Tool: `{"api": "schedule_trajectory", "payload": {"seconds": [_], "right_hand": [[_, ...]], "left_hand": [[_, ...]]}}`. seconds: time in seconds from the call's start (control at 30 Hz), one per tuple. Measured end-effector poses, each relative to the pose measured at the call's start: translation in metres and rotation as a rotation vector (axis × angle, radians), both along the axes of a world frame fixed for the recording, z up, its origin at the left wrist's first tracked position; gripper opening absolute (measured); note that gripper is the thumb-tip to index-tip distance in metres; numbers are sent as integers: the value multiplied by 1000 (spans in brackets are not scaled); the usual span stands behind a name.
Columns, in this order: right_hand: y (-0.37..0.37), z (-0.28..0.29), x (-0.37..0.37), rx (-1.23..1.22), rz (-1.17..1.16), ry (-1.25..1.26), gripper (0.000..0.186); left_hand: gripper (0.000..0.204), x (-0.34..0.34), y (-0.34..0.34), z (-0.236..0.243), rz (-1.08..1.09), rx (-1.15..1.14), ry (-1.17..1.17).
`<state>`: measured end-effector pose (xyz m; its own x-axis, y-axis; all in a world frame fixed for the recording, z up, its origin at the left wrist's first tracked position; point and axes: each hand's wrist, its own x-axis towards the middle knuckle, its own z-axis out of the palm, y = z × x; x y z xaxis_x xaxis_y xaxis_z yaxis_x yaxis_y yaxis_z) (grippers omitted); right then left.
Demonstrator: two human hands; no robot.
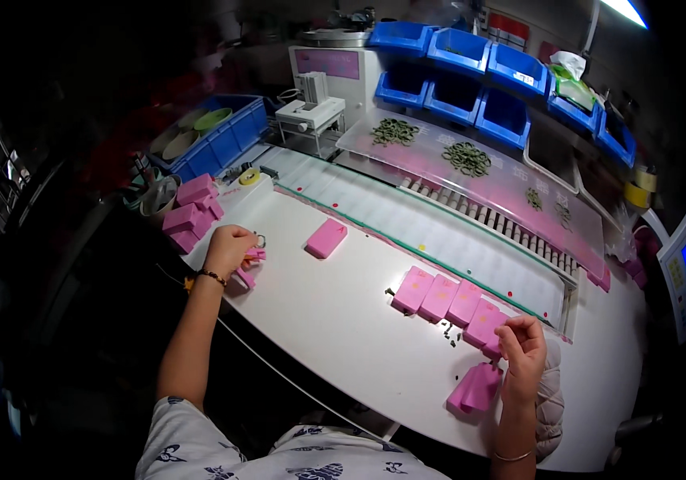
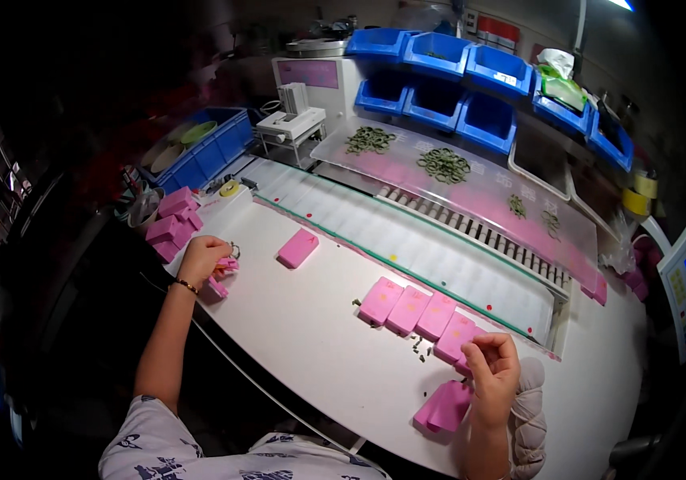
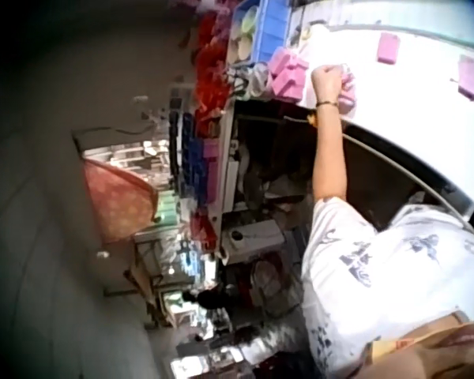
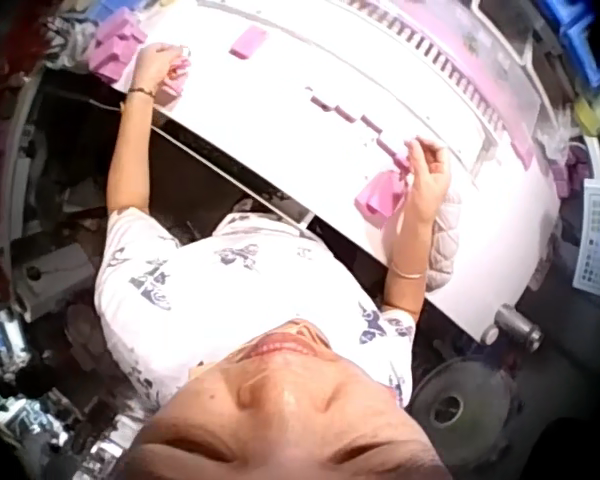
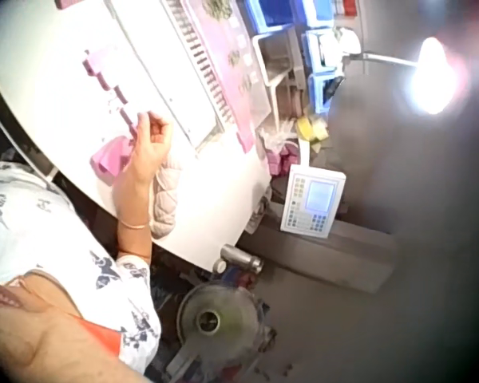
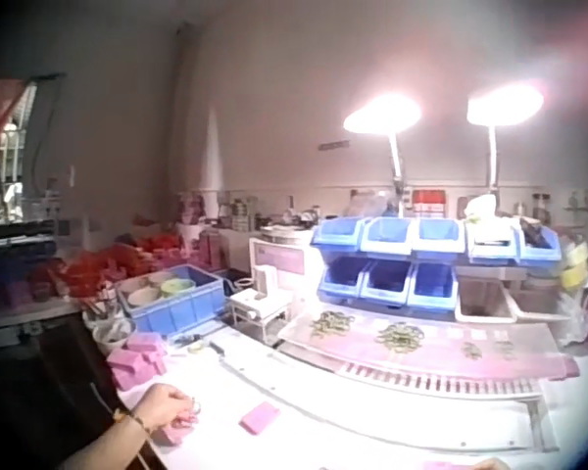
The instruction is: The person picks up a small pink wax block, inserts a metal wick through a central hole, and places the completed item back on the workspace before repeating the process with another wax block.
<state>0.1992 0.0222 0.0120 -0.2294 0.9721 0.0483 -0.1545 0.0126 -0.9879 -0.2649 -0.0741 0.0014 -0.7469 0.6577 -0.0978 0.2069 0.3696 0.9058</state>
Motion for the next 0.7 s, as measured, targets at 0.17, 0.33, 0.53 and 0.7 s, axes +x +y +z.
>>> {"api": "schedule_trajectory", "payload": {"seconds": [0.17,0.33,0.53,0.7], "right_hand": [[-12,6,-6,40,2,-20,15],[-42,19,-14,312,92,-195,20],[-61,39,-34,902,223,-653,45],[-41,26,-12,1027,35,-669,40]], "left_hand": [[21,37,3,2,-14,338,-80],[19,151,32,8,-345,421,-705],[34,281,55,7,-670,304,-1175],[47,307,60,9,-862,326,-1421]]}}
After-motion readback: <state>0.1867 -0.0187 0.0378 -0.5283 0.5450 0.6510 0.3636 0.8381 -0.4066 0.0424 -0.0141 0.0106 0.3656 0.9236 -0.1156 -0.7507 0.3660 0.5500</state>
